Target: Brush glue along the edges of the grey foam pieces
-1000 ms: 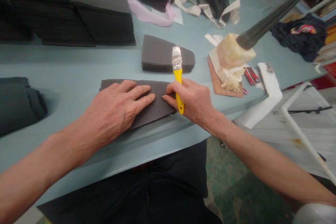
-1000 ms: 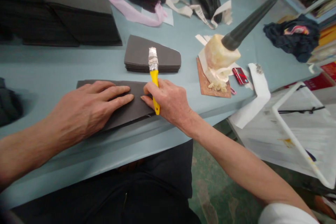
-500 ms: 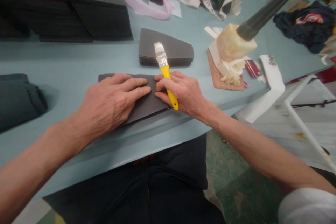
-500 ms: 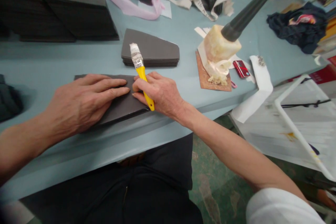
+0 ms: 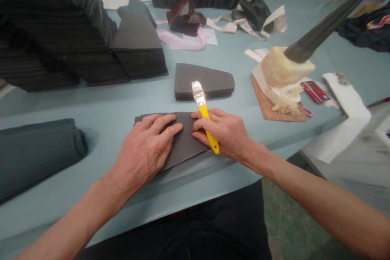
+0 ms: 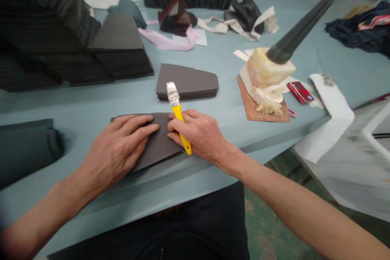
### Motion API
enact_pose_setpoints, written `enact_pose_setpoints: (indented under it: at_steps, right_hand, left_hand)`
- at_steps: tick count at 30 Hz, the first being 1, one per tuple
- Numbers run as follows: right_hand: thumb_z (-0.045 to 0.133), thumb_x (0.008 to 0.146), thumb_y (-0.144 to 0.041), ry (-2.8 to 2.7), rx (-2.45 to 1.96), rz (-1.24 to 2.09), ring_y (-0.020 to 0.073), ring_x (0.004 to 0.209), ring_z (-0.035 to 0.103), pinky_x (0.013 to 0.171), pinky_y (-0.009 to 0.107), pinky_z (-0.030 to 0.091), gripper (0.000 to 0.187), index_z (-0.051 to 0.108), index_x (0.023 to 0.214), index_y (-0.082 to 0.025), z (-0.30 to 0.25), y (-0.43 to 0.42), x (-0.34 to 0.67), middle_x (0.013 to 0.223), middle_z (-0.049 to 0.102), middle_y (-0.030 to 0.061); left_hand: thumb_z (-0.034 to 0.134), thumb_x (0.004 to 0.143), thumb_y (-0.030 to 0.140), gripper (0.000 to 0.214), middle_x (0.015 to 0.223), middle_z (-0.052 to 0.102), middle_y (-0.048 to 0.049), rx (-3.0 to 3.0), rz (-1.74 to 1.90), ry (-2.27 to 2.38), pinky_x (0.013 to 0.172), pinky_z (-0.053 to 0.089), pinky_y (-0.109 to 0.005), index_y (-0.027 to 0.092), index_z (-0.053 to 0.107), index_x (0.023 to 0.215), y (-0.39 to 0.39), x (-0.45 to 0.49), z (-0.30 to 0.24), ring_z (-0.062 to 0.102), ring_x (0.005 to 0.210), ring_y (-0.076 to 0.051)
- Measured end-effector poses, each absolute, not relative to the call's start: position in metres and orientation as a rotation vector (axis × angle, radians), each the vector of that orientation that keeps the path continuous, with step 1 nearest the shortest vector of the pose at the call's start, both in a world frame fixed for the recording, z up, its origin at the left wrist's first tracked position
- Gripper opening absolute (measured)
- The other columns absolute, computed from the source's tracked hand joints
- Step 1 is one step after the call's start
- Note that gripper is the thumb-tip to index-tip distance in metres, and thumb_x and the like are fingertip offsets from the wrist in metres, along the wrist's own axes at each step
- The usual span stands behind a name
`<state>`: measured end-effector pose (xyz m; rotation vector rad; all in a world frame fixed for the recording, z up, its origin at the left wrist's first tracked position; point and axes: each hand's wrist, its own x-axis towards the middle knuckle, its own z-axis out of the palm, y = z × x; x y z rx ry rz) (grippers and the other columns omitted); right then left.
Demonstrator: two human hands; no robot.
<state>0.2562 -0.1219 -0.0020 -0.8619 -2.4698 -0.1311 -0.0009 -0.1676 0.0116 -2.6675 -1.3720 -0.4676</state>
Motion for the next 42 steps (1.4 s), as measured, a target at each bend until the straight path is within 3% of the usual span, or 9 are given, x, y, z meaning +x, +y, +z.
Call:
enact_pose_setpoints:
  at_steps: [10, 18, 28, 31, 35, 38, 42]
  right_hand:
    - [0.069, 0.102, -0.031, -2.356, -0.844, 0.011, 0.0200, 0.104, 0.078, 0.090, 0.032, 0.060, 0.007, 0.068, 0.098, -0.025, -0.008, -0.119, 0.255, 0.119, 0.084, 0.0024]
    - [0.069, 0.102, -0.032, -2.231, -0.847, 0.083, 0.0205, 0.102, 0.076, 0.093, 0.034, 0.059, 0.008, 0.068, 0.100, -0.024, -0.020, -0.119, 0.253, 0.119, 0.083, 0.0044]
    - [0.069, 0.101, -0.025, -2.382, -0.836, 0.055, 0.0216, 0.099, 0.075, 0.089, 0.035, 0.058, 0.002, 0.070, 0.100, -0.024, -0.008, -0.115, 0.254, 0.117, 0.083, 0.0074]
    - [0.067, 0.102, -0.027, -2.391, -0.840, 0.037, 0.0231, 0.102, 0.075, 0.091, 0.037, 0.057, 0.004, 0.070, 0.103, -0.024, 0.000, -0.116, 0.249, 0.118, 0.082, 0.0094]
    - [0.071, 0.100, -0.030, -2.335, -0.789, 0.102, 0.0280, 0.121, 0.072, 0.107, 0.045, 0.054, 0.016, 0.068, 0.114, -0.022, -0.002, -0.118, 0.233, 0.133, 0.078, 0.0147]
    - [0.076, 0.096, -0.033, -2.335, -0.783, 0.165, 0.0308, 0.120, 0.072, 0.107, 0.049, 0.054, 0.025, 0.066, 0.115, -0.020, -0.010, -0.118, 0.224, 0.137, 0.076, 0.0175]
    - [0.080, 0.093, -0.038, -2.340, -0.832, 0.281, 0.0286, 0.116, 0.073, 0.105, 0.047, 0.055, 0.031, 0.065, 0.115, -0.022, -0.018, -0.116, 0.221, 0.136, 0.076, 0.0145]
  left_hand:
    - [0.048, 0.107, 0.020, 0.034, 0.142, 0.071, -0.0054, -2.639, -0.596, -1.458, 0.102, 0.058, -0.045, 0.025, 0.068, 0.134, -0.171, -0.002, 0.012, 0.064, 0.124, -0.027]
    - [0.043, 0.111, 0.026, 0.033, 0.144, 0.070, -0.0051, -2.692, -0.751, -1.498, 0.104, 0.053, -0.047, 0.029, 0.068, 0.133, -0.167, -0.010, 0.001, 0.064, 0.129, -0.025]
    - [0.041, 0.110, 0.030, 0.038, 0.143, 0.071, -0.0109, -2.709, -0.651, -1.504, 0.110, 0.058, -0.054, 0.024, 0.074, 0.130, -0.163, -0.007, 0.005, 0.066, 0.127, -0.027]
    - [0.040, 0.110, 0.029, 0.039, 0.143, 0.071, -0.0106, -2.696, -0.642, -1.497, 0.110, 0.059, -0.055, 0.024, 0.074, 0.129, -0.164, -0.005, 0.004, 0.066, 0.127, -0.028]
    - [0.041, 0.110, 0.027, 0.038, 0.141, 0.072, -0.0108, -2.695, -0.631, -1.478, 0.110, 0.058, -0.053, 0.022, 0.073, 0.130, -0.163, -0.005, 0.004, 0.066, 0.127, -0.028]
    - [0.042, 0.110, 0.027, 0.037, 0.142, 0.072, -0.0108, -2.702, -0.628, -1.471, 0.110, 0.058, -0.053, 0.022, 0.071, 0.132, -0.164, -0.005, 0.004, 0.066, 0.127, -0.028]
    - [0.041, 0.110, 0.027, 0.037, 0.144, 0.070, -0.0106, -2.700, -0.647, -1.493, 0.109, 0.057, -0.054, 0.023, 0.071, 0.133, -0.165, -0.003, 0.002, 0.065, 0.129, -0.029]
